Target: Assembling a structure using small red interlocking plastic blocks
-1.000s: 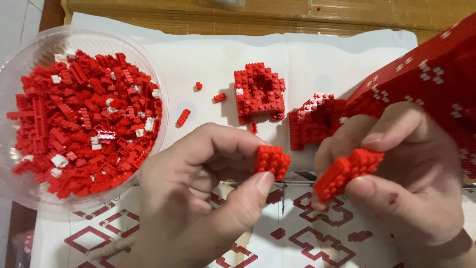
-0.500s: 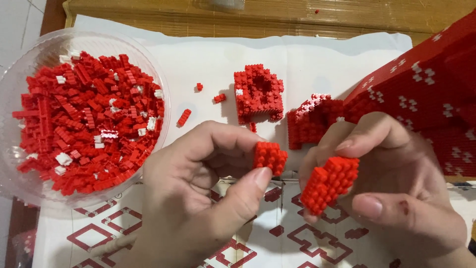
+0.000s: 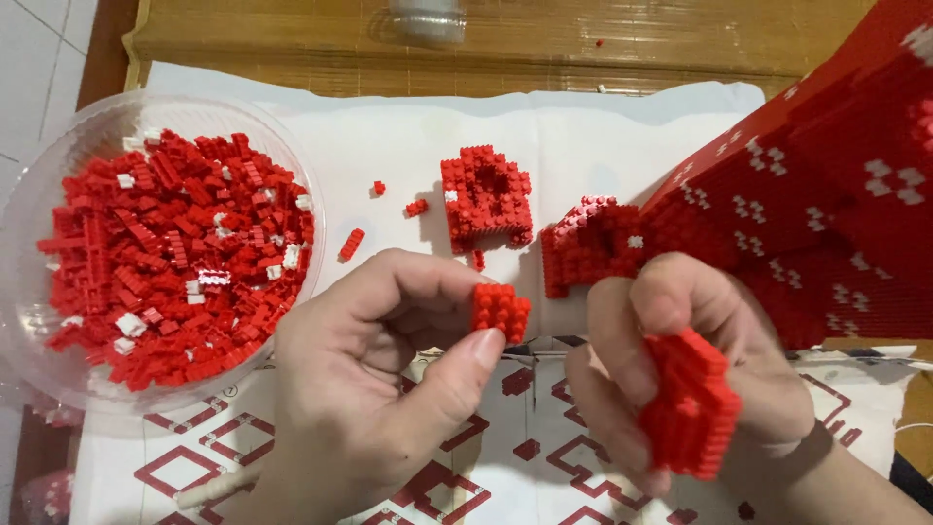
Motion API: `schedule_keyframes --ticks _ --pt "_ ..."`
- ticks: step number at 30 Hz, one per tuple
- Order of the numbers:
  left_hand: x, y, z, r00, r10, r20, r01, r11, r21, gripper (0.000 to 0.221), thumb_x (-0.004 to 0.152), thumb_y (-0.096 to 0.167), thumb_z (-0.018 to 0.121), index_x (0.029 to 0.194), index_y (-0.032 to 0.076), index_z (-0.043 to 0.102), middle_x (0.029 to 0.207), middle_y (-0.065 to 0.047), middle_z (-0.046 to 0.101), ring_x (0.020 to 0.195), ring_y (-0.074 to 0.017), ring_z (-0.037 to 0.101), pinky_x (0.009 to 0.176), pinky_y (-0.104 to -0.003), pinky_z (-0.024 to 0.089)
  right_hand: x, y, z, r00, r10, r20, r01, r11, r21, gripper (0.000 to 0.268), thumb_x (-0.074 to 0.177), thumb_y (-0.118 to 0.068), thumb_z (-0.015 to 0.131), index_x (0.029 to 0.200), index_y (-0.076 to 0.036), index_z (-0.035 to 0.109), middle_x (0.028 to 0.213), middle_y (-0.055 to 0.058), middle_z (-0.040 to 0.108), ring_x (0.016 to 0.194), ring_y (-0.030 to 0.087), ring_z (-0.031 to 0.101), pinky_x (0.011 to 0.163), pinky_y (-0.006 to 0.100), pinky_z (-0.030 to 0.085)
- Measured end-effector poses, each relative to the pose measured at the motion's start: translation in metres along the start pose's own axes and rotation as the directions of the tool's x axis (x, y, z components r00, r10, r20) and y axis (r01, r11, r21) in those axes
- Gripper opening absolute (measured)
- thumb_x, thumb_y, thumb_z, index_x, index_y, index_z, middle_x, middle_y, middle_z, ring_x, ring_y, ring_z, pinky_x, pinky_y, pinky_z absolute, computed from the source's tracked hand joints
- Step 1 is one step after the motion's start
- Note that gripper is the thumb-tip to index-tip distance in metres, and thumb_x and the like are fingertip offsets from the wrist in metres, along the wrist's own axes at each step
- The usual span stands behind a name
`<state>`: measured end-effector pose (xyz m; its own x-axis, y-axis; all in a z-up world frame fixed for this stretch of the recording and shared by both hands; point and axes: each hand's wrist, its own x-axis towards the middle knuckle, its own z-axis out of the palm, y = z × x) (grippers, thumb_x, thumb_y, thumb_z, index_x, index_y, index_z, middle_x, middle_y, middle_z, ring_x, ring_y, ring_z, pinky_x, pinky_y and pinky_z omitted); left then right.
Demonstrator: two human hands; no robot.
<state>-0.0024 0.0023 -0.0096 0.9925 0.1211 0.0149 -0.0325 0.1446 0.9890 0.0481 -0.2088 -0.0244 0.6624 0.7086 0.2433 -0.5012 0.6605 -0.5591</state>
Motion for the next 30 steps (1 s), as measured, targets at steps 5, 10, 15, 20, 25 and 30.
schedule_keyframes --ticks 5,10,15,20,25,30 --pt "0.0 0.002 -0.001 0.999 0.041 0.032 -0.041 0.999 0.01 0.019 0.086 0.005 0.073 0.103 -0.001 0.071 0.089 -0.009 0.078 0.075 -0.0129 0.073 0.071 -0.023 0.064 0.004 0.008 0.007 0.993 -0.064 0.104 0.035 0.965 0.261 0.017 0.106 0.002 0.072 0.116 -0.003 0.059 0.1 0.019 0.059 0.069 0.031 0.059 0.057 0.032 0.053" --pt "0.0 -0.001 -0.002 0.998 0.06 0.022 -0.061 0.997 0.048 0.019 0.085 0.009 0.073 0.103 0.001 0.072 0.089 -0.007 0.079 0.075 -0.0116 0.074 0.072 -0.023 0.065 0.003 0.007 0.004 0.976 -0.085 0.198 0.004 0.926 0.376 0.016 0.108 -0.001 0.074 0.122 0.0 0.065 0.108 0.022 0.059 0.079 0.036 0.063 0.069 0.038 0.058" --pt "0.001 -0.003 -0.003 0.995 0.092 0.046 -0.094 0.995 0.03 0.02 0.085 0.008 0.074 0.103 0.001 0.07 0.091 -0.009 0.078 0.075 -0.0128 0.074 0.07 -0.024 0.066 0.003 0.006 0.015 0.998 -0.062 0.029 0.053 0.969 0.243 0.016 0.103 0.002 0.074 0.114 0.002 0.063 0.102 0.019 0.057 0.073 0.032 0.059 0.055 0.034 0.055" --pt "0.0 -0.004 -0.003 0.996 0.077 0.049 -0.078 0.997 0.013 0.021 0.085 0.008 0.073 0.104 0.001 0.071 0.092 -0.009 0.078 0.076 -0.0124 0.074 0.072 -0.024 0.065 0.003 0.005 0.009 0.999 -0.027 0.037 0.019 0.979 0.201 0.015 0.101 0.005 0.074 0.106 0.0 0.061 0.094 0.017 0.054 0.072 0.032 0.057 0.054 0.038 0.06" --pt "-0.003 0.0 0.0 0.997 0.074 0.026 -0.075 0.995 0.058 0.018 0.084 0.008 0.074 0.101 0.003 0.072 0.088 -0.006 0.079 0.072 -0.0103 0.073 0.07 -0.022 0.064 0.003 0.005 0.002 0.997 -0.01 0.083 -0.008 0.977 0.212 0.014 0.103 0.004 0.073 0.109 0.0 0.06 0.096 0.018 0.053 0.076 0.033 0.057 0.059 0.04 0.062" --pt "-0.002 -0.001 -0.003 0.992 0.113 0.049 -0.115 0.992 0.044 0.02 0.085 0.01 0.074 0.103 0.001 0.07 0.091 -0.008 0.079 0.074 -0.012 0.074 0.07 -0.023 0.066 0.016 0.012 -0.001 0.953 -0.065 0.296 -0.065 0.91 0.408 0.013 0.102 0.001 0.077 0.108 -0.001 0.066 0.082 0.016 0.057 0.067 0.033 0.059 0.054 0.041 0.057"
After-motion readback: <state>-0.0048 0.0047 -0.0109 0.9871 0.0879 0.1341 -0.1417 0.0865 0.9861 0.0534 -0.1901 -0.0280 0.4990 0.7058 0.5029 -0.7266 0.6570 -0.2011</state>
